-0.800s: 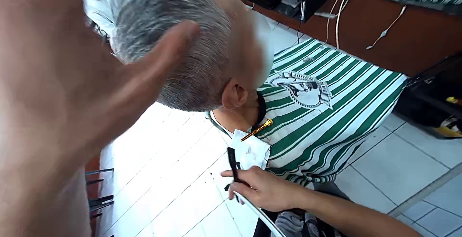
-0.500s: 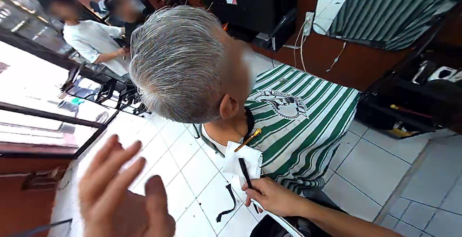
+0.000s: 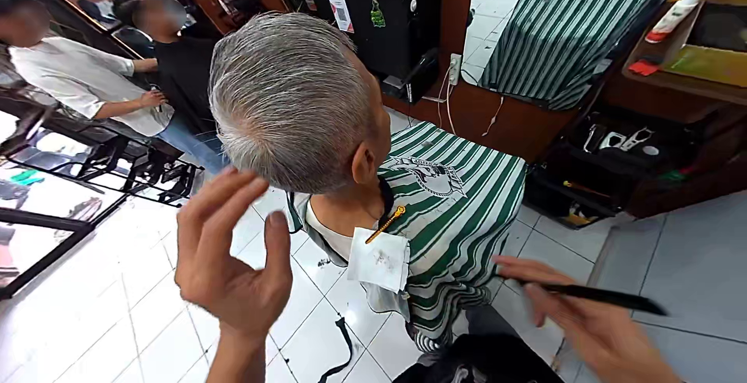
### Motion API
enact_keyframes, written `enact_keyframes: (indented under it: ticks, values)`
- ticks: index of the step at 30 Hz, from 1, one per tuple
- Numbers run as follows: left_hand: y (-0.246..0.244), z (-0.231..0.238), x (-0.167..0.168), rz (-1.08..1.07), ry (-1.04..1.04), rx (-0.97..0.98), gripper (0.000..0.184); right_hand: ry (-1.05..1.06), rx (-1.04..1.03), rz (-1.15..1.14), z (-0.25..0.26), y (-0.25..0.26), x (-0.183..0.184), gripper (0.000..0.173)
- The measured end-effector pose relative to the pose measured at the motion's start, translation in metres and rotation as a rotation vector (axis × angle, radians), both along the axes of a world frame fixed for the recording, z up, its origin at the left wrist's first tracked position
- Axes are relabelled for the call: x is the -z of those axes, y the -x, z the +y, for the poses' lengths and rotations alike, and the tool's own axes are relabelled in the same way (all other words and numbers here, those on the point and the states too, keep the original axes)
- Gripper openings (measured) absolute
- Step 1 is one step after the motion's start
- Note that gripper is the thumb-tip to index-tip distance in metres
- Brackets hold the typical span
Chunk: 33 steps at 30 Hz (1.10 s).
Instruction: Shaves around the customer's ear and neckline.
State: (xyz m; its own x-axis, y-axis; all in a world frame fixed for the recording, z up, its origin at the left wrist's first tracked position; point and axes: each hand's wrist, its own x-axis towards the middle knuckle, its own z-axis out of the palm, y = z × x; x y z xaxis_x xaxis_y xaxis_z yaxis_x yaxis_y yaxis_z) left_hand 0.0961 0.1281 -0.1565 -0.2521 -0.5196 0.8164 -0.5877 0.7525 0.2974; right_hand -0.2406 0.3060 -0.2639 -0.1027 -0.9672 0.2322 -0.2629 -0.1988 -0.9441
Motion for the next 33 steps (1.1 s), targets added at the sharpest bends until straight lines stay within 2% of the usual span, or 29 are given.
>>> enact_keyframes:
  ticks: [5,7,11,15,19,26,30,33]
  values:
    - [0.035,-0.025,-0.061,-0.232,-0.02,-0.156,0.061,0.068,0.002,-0.272,-0.036,0.067,-0.038,0.036]
    - [0.054,-0.036,-0.077,-0.285,-0.055,-0.209,0.073,0.11,-0.01,-0.342,-0.061,0.074,-0.043,0.036]
    - [0.084,-0.052,-0.095,-0.414,-0.271,-0.345,0.095,0.213,-0.089,-0.343,-0.116,0.075,-0.049,0.043]
    - [0.098,-0.059,-0.094,-0.503,-0.383,-0.458,0.102,0.402,-0.217,-0.277,-0.157,0.073,-0.063,0.051]
    - [0.105,-0.059,-0.092,-0.524,-0.417,-0.53,0.104,0.559,-0.286,-0.326,-0.193,0.067,-0.082,0.054]
    - [0.107,-0.055,-0.087,-0.507,-0.341,-0.541,0.104,0.641,-0.268,-0.382,-0.209,0.063,-0.105,0.064]
    - [0.106,-0.054,-0.089,-0.56,-0.358,-0.554,0.104,0.726,-0.207,-0.156,-0.211,0.07,-0.108,0.06]
    - [0.104,-0.056,-0.09,-0.585,-0.362,-0.535,0.107,0.604,-0.377,0.034,-0.211,0.075,-0.115,0.052]
